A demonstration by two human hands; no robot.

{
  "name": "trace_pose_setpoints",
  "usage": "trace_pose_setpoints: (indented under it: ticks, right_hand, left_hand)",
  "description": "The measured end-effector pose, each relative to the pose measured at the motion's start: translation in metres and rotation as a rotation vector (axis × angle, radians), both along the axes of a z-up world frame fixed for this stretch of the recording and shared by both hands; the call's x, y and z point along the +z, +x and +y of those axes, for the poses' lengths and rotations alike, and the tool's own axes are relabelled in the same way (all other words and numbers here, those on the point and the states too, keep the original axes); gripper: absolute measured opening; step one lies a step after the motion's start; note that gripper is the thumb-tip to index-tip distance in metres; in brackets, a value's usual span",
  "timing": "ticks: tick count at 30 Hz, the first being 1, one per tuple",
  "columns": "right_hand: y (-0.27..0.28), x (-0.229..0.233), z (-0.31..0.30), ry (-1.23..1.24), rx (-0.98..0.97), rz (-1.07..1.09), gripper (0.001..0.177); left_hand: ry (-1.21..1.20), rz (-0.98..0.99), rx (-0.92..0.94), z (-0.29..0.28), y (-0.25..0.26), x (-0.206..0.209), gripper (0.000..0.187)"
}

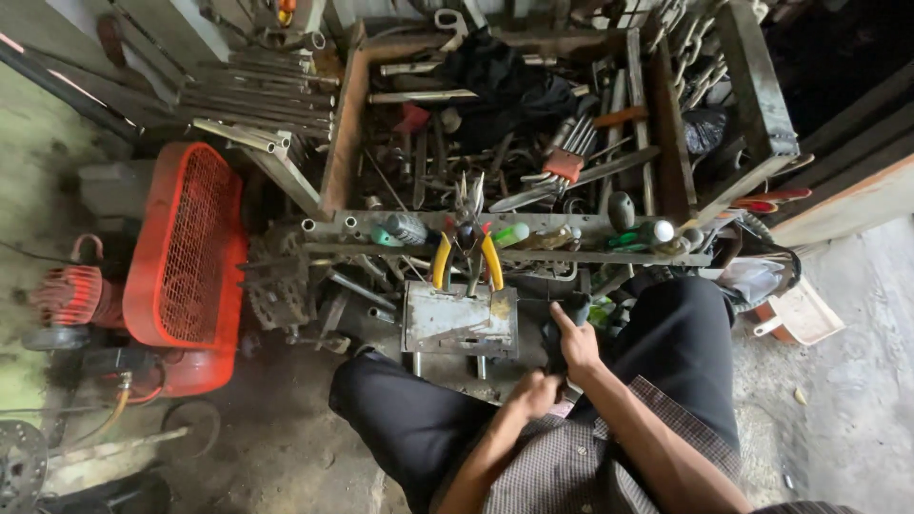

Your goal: The person sits cross-legged on the floor and wipes a metal tool with a dark cloth. They repeatedly rub the tool's surface and edges with the cloth, turning it over to clean different sides.

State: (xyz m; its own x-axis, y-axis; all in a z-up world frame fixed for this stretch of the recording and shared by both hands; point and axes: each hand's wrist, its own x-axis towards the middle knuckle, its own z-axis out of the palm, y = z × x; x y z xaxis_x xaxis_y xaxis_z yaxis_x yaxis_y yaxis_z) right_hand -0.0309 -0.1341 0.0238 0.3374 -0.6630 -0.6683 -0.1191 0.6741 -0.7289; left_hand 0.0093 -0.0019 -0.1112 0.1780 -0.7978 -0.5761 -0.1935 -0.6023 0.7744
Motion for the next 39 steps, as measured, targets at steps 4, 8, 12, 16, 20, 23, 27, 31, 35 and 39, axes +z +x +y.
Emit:
trace_pose_setpoints:
  ticks: [4, 8, 12, 16, 20, 23, 27, 31, 35, 39]
  right_hand:
    - [-0.005, 0.014, -0.012, 0.288, 0.058, -0.228, 0.038]
    - [0.003, 0.048, -0.010, 0.652, 0.134, -0.690, 0.038]
    - [0.022, 0.049, -0.011, 0.341, 0.185, -0.313, 0.044]
    - [0.023, 0.005, -0.016, -0.233, 0.167, -0.248, 0.034]
    - [0.018, 0.029, 0.003, -0.602, 0.263, -0.028, 0.029]
    - [0.024, 0.053, 0.014, -0.647, 0.264, -0.036, 0.028]
    - [0.020, 0.033, 0.007, -0.419, 0.288, -0.087, 0.028]
    - [0.014, 0.001, -0.005, -0.153, 0.247, -0.316, 0.035]
    - [0.007, 0.058, 0.000, 0.414, 0.240, -0.593, 0.037]
    - [0.008, 0.058, 0.005, 0.464, 0.323, -0.750, 0.034]
  left_hand:
    - [-0.082, 1.051, 0.346, 0.015, 0.013, 0.107, 0.040]
    - [-0.147, 1.740, 0.220, 0.021, 0.010, 0.105, 0.055]
    - [-0.407, 1.361, 0.372, 0.014, 0.003, 0.122, 0.061]
    - [-0.534, 0.556, 0.461, 0.004, 0.005, 0.097, 0.055]
    - [-0.682, -0.169, 0.343, 0.003, -0.004, 0.088, 0.033]
    - [-0.496, -0.419, 0.318, 0.000, 0.000, 0.064, 0.034]
    - [-0.165, 0.050, 0.451, 0.007, 0.006, 0.075, 0.039]
    - [-0.307, 0.422, 0.433, 0.022, 0.015, 0.071, 0.036]
    - [-0.193, 1.310, 0.227, 0.035, 0.020, 0.085, 0.046]
    - [-0.237, 1.652, 0.058, 0.043, 0.018, 0.076, 0.054]
